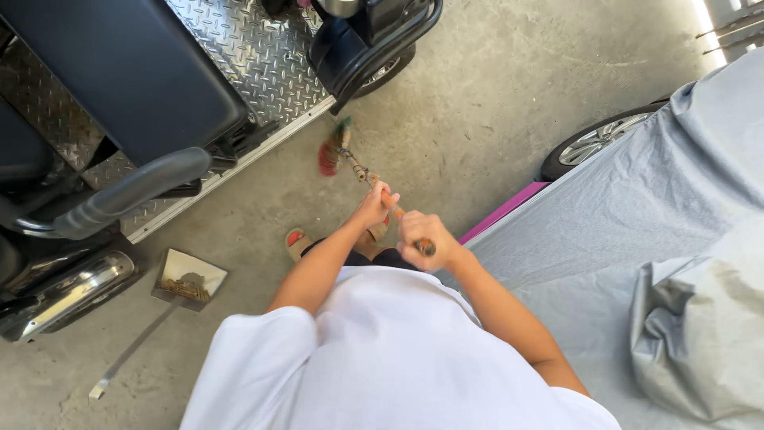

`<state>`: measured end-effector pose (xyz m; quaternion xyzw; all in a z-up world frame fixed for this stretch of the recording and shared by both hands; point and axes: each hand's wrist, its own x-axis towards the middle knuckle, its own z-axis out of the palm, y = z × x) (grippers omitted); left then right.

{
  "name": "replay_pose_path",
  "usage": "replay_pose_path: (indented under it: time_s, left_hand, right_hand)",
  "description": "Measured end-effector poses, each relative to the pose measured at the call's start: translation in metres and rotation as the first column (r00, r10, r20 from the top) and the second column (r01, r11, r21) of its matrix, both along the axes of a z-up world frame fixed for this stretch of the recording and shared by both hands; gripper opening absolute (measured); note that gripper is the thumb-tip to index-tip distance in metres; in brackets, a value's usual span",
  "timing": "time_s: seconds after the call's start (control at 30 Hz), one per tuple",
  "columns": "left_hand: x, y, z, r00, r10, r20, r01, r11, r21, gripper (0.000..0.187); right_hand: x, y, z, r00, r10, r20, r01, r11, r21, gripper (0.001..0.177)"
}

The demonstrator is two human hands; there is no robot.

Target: Sweep the concrete floor using a broom and dustpan.

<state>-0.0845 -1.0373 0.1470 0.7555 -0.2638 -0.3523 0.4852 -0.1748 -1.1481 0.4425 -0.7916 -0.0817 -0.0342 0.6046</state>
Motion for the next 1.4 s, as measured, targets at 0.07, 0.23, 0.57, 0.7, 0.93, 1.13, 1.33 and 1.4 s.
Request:
replay_pose_path:
  time_s: [0.07,0.23,0.57,0.7,0.93,1.13,1.33,1.4]
  left_hand:
    - [-0.011,0.015,0.035,0.998,0.057,0.010,-0.058,0.996,0.069,0.039]
    - [-0.023,0.094,0.032,0.954,0.294,0.066,-0.301,0.938,0.170,0.041]
    - [-0.031,0.070,-0.087,0.971,0.235,0.045,-0.238,0.931,0.276,0.044]
    - [-0.027,-0.042,-0.071,0.982,0.165,-0.088,-0.147,0.973,0.178,0.043]
    - [-0.033,-0.077,0.015,0.996,0.006,-0.087,-0.004,1.000,0.022,0.038]
    - [-0.026,-0.003,0.063,0.990,0.141,-0.016,-0.136,0.974,0.182,0.037]
    - [-0.009,-0.012,-0.053,0.991,0.098,0.094,-0.109,0.986,0.124,0.035]
    - [-0.015,-0.053,-0.076,0.999,-0.036,-0.017,0.037,0.998,0.048,0.034]
  right_hand:
    - [-0.001,-0.006,0.019,0.998,0.054,0.027,-0.055,0.997,0.045,0.024]
    - [0.018,0.002,0.012,0.961,0.275,0.044,-0.278,0.947,0.162,0.032]
    - [0.027,-0.014,-0.056,0.901,0.415,-0.124,-0.422,0.906,-0.035,0.031]
    - [0.011,-0.068,-0.035,0.962,0.224,-0.153,-0.249,0.954,-0.169,0.032]
    - [-0.015,-0.085,0.011,0.981,0.154,-0.116,-0.174,0.966,-0.190,0.028]
    - [-0.010,-0.072,0.016,0.959,0.284,-0.005,-0.284,0.959,-0.003,0.024]
    - [-0.006,-0.059,-0.036,0.978,0.202,-0.047,-0.203,0.979,-0.024,0.029]
    - [-0.015,-0.066,-0.044,0.996,0.085,-0.028,-0.088,0.987,-0.134,0.028]
